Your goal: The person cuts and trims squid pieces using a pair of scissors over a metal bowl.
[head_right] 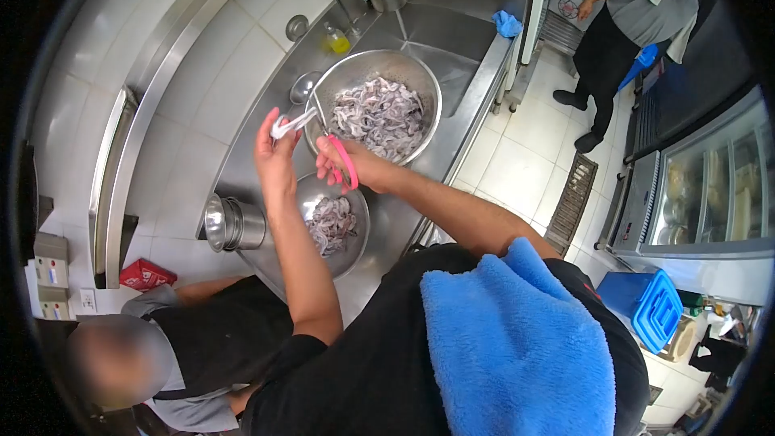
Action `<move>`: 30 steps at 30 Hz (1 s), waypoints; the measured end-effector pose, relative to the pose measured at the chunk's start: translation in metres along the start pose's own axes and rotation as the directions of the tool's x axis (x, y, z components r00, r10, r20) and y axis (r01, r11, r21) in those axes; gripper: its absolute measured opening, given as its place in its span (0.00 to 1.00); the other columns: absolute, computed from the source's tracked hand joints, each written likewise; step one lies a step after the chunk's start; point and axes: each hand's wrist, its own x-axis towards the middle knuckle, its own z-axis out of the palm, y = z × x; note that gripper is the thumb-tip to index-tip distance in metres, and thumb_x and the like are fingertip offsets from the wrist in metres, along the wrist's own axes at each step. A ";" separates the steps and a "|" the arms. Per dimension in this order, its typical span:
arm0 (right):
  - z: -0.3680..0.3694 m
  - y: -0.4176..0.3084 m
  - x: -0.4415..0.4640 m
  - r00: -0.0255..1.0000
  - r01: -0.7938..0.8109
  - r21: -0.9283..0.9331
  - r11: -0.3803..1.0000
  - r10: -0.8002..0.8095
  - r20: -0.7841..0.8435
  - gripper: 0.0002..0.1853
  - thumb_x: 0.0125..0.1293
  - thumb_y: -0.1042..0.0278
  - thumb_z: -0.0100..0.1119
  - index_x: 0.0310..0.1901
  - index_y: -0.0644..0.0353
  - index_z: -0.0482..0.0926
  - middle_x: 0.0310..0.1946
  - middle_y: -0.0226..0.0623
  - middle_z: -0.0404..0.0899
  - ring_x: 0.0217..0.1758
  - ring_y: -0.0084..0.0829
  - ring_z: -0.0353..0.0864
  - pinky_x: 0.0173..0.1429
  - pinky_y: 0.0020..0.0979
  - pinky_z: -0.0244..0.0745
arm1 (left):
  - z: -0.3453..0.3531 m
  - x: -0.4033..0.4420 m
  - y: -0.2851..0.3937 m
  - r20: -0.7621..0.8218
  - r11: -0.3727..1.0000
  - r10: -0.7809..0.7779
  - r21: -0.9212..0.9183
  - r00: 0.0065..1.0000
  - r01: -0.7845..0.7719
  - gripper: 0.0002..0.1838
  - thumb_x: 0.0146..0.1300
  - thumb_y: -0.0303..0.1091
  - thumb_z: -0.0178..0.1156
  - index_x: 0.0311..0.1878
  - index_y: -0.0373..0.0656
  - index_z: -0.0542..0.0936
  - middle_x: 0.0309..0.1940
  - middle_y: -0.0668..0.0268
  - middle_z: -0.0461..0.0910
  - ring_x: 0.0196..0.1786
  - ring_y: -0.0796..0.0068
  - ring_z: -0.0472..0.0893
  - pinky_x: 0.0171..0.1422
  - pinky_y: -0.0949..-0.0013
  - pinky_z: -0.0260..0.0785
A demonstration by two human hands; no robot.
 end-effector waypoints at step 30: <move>0.042 0.070 -0.034 0.868 -0.377 -0.046 0.925 0.370 0.330 0.48 0.69 0.12 0.37 0.32 0.60 0.80 0.26 0.33 0.82 0.21 0.22 0.77 0.24 0.25 0.70 | -0.093 -0.168 -0.071 0.217 0.706 -0.213 0.709 0.953 -0.004 0.17 0.85 0.40 0.47 0.49 0.34 0.77 0.39 0.55 0.76 0.44 0.58 0.79 0.52 0.58 0.69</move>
